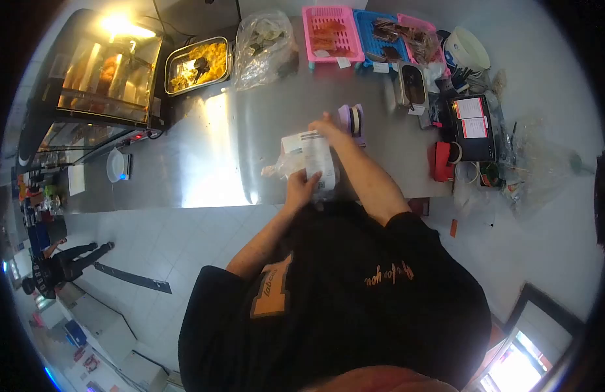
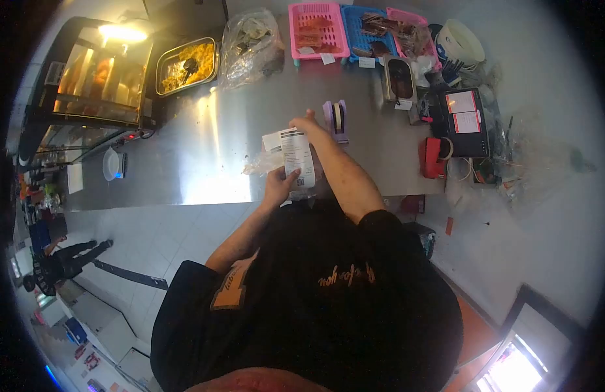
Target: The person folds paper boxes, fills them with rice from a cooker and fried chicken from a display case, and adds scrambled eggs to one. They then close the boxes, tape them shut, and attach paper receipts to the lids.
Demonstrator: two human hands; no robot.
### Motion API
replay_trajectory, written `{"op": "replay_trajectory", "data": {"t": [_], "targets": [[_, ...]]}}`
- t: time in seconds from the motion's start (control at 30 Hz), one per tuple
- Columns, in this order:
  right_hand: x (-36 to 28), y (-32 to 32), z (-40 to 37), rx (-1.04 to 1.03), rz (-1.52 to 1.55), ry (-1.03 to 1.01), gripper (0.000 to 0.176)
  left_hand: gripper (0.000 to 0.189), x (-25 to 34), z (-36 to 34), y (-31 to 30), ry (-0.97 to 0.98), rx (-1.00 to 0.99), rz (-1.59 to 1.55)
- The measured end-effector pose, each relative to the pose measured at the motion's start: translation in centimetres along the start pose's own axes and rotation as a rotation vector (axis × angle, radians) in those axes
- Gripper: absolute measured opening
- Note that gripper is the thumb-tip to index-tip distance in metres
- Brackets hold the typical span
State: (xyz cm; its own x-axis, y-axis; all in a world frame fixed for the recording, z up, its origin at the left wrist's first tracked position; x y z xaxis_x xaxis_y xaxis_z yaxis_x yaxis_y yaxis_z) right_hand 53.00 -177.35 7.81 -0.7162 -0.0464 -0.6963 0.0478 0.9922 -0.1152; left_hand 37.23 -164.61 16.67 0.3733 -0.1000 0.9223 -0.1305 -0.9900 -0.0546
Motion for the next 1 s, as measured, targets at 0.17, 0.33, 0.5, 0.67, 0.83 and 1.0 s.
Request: {"op": "replay_trajectory", "data": {"t": [0.17,0.33,0.5,0.67,0.83,1.0], "targets": [[-8.2,-5.7,-7.8,0.39,-0.154,-0.798,0.046,0.03,-0.3,-1.3,0.4,-0.07,-0.08,-0.037],[4.2,-16.0,-2.2,0.344,-0.024,-0.152,0.028,0.033,-3.7,-3.4,1.2,-0.269,-0.231,-0.256],[6.0,-13.1,-5.9,-0.09,0.455,0.019,0.02,0.037,-3.9,-3.9,1.3,-0.316,-0.269,-0.246],[9.7,-13.3,-5.9,-0.016,0.407,-0.319,0.011,0.038,-4.7,-3.3,1.1,-0.315,-0.311,-0.185],[11.1,-16.4,-8.5,0.539,-0.278,-0.345,0.01,0.037,-4.4,-3.7,1.1,-0.304,-0.333,-0.138],[13.1,-9.0,-15.6,-0.316,0.593,0.018,0.017,0.036,-3.9,-3.3,0.8,-0.272,-0.353,0.009]]}}
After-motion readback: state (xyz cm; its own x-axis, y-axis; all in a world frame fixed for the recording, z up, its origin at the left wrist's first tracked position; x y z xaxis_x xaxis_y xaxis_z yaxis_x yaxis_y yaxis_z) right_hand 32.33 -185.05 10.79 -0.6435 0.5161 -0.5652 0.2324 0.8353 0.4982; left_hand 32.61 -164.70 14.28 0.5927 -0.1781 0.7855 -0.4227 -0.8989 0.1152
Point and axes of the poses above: each hand's wrist, its own z-axis towards the middle knuckle, its own y-axis out of the palm, x = y × z, the point moved 10 cm from there along z, towards the middle knuckle, and after that the axes turned 2 degrees about y, right-handed, at the moved point
